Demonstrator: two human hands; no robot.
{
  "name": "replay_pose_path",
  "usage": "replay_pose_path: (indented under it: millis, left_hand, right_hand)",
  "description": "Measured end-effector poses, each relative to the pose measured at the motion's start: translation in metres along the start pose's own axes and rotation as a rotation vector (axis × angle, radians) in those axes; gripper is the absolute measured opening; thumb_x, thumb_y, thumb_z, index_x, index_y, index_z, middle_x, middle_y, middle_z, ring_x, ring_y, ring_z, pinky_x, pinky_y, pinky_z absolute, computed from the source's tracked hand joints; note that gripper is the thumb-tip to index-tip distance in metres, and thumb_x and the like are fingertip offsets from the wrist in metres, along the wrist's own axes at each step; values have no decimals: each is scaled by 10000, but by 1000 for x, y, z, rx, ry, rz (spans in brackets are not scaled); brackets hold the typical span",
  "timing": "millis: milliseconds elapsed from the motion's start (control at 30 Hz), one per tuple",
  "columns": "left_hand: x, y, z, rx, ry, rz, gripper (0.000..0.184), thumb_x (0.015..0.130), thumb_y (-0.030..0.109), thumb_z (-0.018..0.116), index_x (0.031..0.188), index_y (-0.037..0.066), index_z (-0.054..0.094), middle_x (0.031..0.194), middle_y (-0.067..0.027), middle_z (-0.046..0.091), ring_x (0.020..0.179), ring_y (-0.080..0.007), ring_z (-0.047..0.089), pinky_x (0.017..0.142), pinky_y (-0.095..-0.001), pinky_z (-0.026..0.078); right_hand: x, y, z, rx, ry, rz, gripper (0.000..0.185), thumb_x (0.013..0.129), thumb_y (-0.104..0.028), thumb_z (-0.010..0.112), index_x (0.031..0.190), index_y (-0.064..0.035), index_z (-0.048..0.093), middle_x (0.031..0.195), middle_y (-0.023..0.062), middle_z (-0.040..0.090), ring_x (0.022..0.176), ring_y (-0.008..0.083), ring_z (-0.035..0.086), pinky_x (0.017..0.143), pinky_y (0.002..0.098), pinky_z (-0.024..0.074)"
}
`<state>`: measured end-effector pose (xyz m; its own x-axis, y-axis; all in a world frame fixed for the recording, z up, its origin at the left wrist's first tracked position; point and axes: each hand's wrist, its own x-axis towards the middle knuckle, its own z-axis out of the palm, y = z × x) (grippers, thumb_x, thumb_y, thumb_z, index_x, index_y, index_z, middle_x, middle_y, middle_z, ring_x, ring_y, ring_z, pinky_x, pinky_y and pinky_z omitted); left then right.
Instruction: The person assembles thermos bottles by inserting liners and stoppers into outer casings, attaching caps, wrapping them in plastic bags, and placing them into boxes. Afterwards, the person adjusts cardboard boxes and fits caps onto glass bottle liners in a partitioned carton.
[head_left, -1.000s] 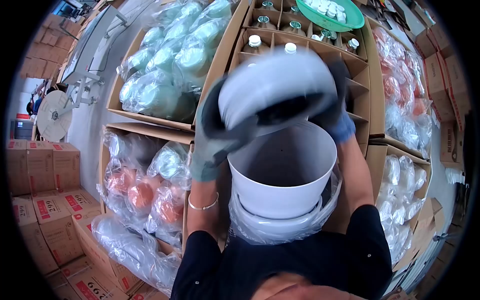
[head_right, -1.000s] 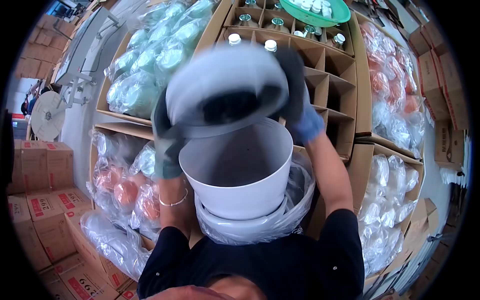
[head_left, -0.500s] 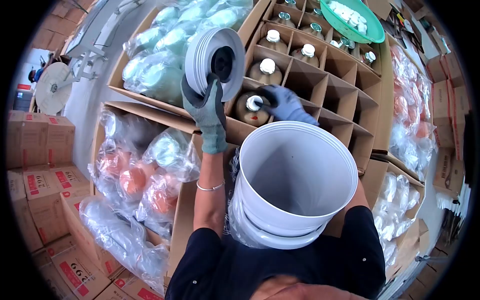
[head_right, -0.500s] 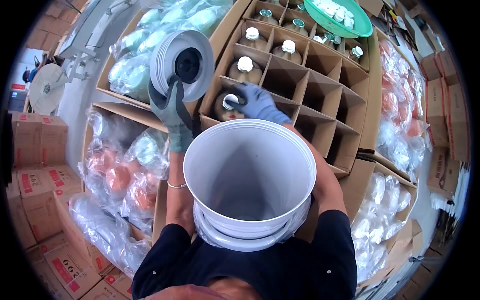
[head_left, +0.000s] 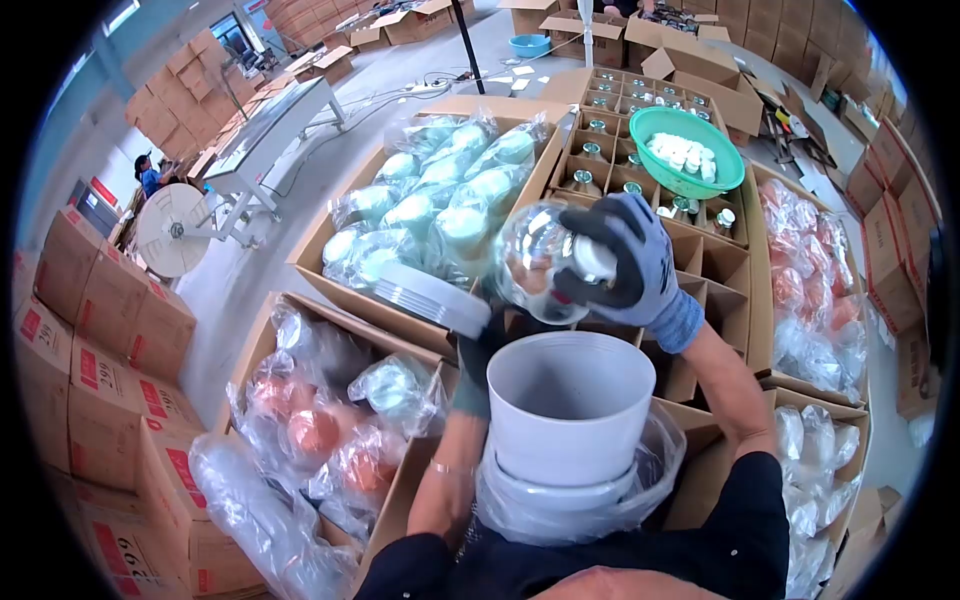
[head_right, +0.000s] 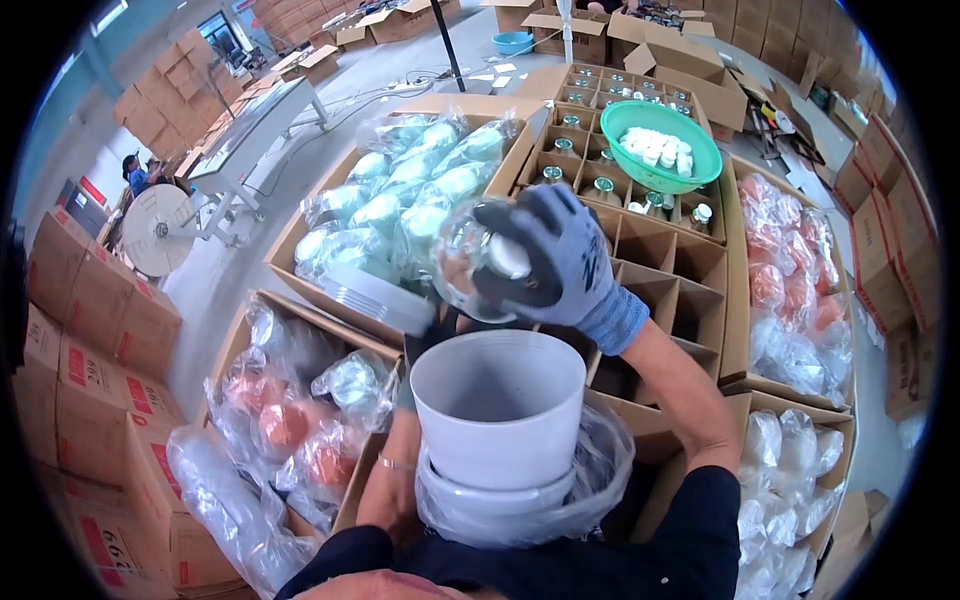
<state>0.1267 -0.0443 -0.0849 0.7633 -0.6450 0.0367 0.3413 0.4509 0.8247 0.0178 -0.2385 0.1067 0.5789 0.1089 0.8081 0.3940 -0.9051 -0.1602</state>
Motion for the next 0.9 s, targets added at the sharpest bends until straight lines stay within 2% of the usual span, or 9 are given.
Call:
replay_pose_path:
  millis: [100, 167, 300, 400, 500, 700, 800, 833, 900]
  left_hand:
    - [30, 25, 40, -222, -132, -35, 548, 911, 431, 511, 1320, 72, 448, 1243, -93, 531, 1128, -224, 523, 967, -405, 439]
    - [38, 32, 56, -289, -185, -59, 558, 909, 439, 510, 1323, 69, 445, 1247, -95, 529, 1133, -226, 521, 973, -406, 435]
    - [17, 19, 62, -322, -224, -98, 578, 907, 453, 509, 1330, 65, 439, 1256, -100, 526, 1143, -229, 517, 984, -408, 428]
    - [-12, -9, 44, -294, -200, -139, 593, 904, 463, 508, 1334, 61, 435, 1262, -104, 523, 1150, -231, 514, 993, -410, 422]
    - [-49, -32, 16, -222, -149, -182, 608, 902, 474, 506, 1339, 58, 431, 1269, -108, 520, 1158, -234, 510, 1001, -412, 416]
    - [-86, -45, -9, -52, -64, -230, 638, 898, 495, 504, 1349, 51, 422, 1281, -116, 515, 1173, -239, 504, 1019, -415, 405]
    - [-81, 18, 41, -16, -312, -114, 633, 928, 466, 465, 1388, 44, 357, 1339, -109, 466, 1214, -242, 476, 1055, -423, 371]
    - [-76, 24, 36, -531, -156, -300, 541, 965, 378, 437, 1375, 33, 364, 1328, -126, 474, 1206, -245, 487, 1043, -410, 387]
    - [-66, 48, 27, -552, -170, -179, 536, 951, 358, 484, 1349, 9, 396, 1278, -171, 515, 1202, -311, 493, 1030, -461, 393]
  right_hand:
    - [-20, -13, -22, -250, -241, -605, 377, 731, -291, 644, 1107, -288, 610, 1124, 80, 529, 975, 257, 532, 809, 443, 489]
    - [-29, -19, -39, -314, -514, -687, 392, 744, -307, 610, 1136, -321, 584, 1283, 84, 486, 1165, 296, 478, 977, 512, 414]
    - [-30, -20, -69, -115, -169, -6, 791, 691, -381, 748, 1375, -119, 449, 1459, 162, 322, 1311, 344, 340, 1092, 444, 271]
    - [-65, -11, -42, 591, 74, 569, 1043, 689, -333, 782, 1485, -67, 162, 1508, 119, 250, 1393, 253, 224, 1145, 380, 194]
    - [-97, -21, -36, 673, -19, 662, 1075, 626, -325, 794, 1478, -59, 194, 1502, 106, 264, 1391, 227, 230, 1146, 368, 191]
    - [-107, -32, -33, 1167, -77, 950, 431, 817, -196, 689, 1182, -47, 513, 1167, 62, 521, 1061, 130, 509, 925, 279, 445]
    - [-99, -28, -32, 1240, -280, 915, 353, 830, -202, 674, 1129, -35, 589, 1079, 41, 597, 993, 110, 549, 878, 273, 483]
    - [-96, -29, -33, 1266, -353, 890, 338, 835, -204, 668, 1119, -32, 604, 1065, 35, 610, 969, 106, 559, 859, 268, 490]
    - [-97, -21, -29, 1248, -537, 851, 341, 841, -226, 661, 1117, -30, 619, 1051, 30, 628, 933, 107, 578, 822, 265, 498]
